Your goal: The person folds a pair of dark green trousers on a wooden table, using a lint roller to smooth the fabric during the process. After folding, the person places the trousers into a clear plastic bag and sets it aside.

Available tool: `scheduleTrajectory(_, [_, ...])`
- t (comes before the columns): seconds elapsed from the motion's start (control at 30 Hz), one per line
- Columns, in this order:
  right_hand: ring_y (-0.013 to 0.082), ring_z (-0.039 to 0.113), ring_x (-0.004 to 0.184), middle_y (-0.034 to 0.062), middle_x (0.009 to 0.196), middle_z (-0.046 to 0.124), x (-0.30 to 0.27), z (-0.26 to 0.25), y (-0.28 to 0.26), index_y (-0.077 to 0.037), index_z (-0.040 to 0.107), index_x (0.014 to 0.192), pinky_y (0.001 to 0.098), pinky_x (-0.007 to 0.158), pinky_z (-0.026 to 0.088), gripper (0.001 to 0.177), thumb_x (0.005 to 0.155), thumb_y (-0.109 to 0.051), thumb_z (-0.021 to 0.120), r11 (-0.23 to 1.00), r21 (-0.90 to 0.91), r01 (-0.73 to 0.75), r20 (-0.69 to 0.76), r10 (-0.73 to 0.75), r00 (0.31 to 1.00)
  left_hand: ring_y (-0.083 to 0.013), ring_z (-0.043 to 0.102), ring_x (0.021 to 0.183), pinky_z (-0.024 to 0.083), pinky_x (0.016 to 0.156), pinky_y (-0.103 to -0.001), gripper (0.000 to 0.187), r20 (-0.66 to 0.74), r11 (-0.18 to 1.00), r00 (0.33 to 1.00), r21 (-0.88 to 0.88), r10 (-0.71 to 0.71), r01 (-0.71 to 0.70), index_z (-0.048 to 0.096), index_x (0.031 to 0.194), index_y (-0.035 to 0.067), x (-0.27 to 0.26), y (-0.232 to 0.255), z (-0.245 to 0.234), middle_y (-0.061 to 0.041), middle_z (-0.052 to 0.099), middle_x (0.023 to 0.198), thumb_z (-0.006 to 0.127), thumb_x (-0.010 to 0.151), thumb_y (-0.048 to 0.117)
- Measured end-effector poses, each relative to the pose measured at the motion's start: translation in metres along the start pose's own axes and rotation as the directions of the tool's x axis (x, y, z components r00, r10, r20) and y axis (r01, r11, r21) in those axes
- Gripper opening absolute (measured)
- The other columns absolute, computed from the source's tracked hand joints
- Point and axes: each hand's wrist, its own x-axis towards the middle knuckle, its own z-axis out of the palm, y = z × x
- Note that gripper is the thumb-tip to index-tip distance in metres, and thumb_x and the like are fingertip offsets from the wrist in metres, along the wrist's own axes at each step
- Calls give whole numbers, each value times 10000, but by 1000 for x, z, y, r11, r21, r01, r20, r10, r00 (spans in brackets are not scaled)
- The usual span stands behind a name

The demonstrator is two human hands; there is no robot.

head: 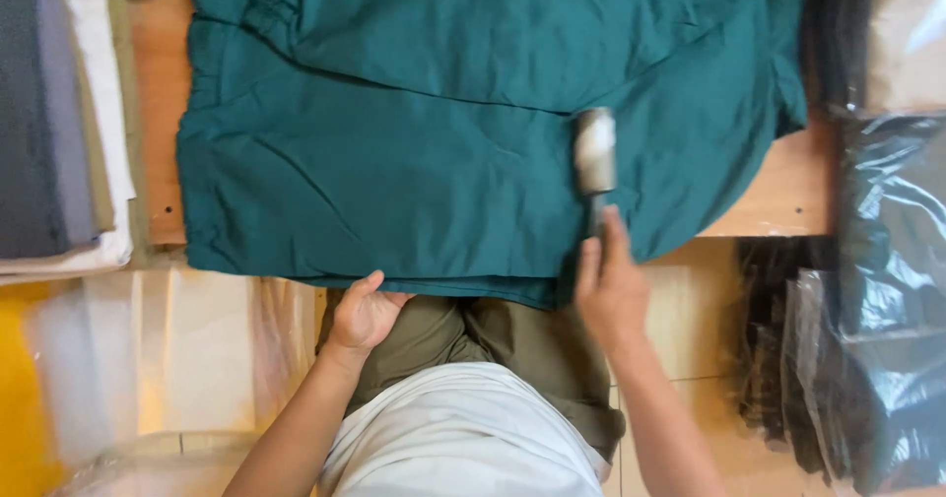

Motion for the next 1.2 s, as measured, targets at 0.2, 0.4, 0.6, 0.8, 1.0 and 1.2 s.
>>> scheduleTrajectory(0.2, [497,716,815,238,890,763,-6,12,-95,-274,450,1500,623,747,535,489,1028,-396,464,997,57,50,352,-67,934,-408,620,1231,436,1086,-650,495,-159,997,985,-54,-66,58,567,1385,-27,-7,-14,-21,-224,648,1349,452,980,233])
scheduleTrajectory(0.4, [429,755,732,168,696,745,-17,71,-151,-261,410,1454,546,703,569,534,994,-529,457,963,1,268,570,-221,792,-352,667,805,533,903,-533,285,-476,971,847,-154,-235,183,687,923,-51,-8,21,58,-217,656,789,645,876,227])
scheduleTrajectory(0.6, [403,737,613,161,610,711,-11,93,-186,-187,493,1408,515,601,563,464,1024,-436,416,848,143,511,439,-517,735,-297,616,735,503,824,-460,216,-290,984,951,-171,-104,55,712,800,-42,-12,-38,-71,-183,634,743,522,850,46])
scheduleTrajectory(0.8, [311,743,608,117,663,727,-18,121,-209,-220,525,1444,491,540,565,509,966,-394,542,739,88,668,252,-665,703,-323,635,754,494,851,-504,267,-167,988,985,-156,-44,18,725,837,-58,-12,-22,-44,-209,685,789,493,867,71])
scheduleTrajectory(1.0, [462,735,845,250,1015,762,-3,75,-184,-158,432,1543,582,716,565,553,1028,-356,474,796,432,424,440,-597,671,-326,655,858,480,894,-526,346,-93,994,995,-107,-48,38,746,1001,-20,-8,-10,-32,-196,724,905,470,929,175])
scheduleTrajectory(1.2, [300,615,1130,159,1173,621,-17,32,-47,-68,518,1358,402,1005,459,398,989,-124,655,828,553,93,79,-163,983,-406,646,1172,495,1025,-592,531,-7,987,994,-123,-106,105,604,1354,-36,1,32,19,-253,675,1287,381,1006,297])
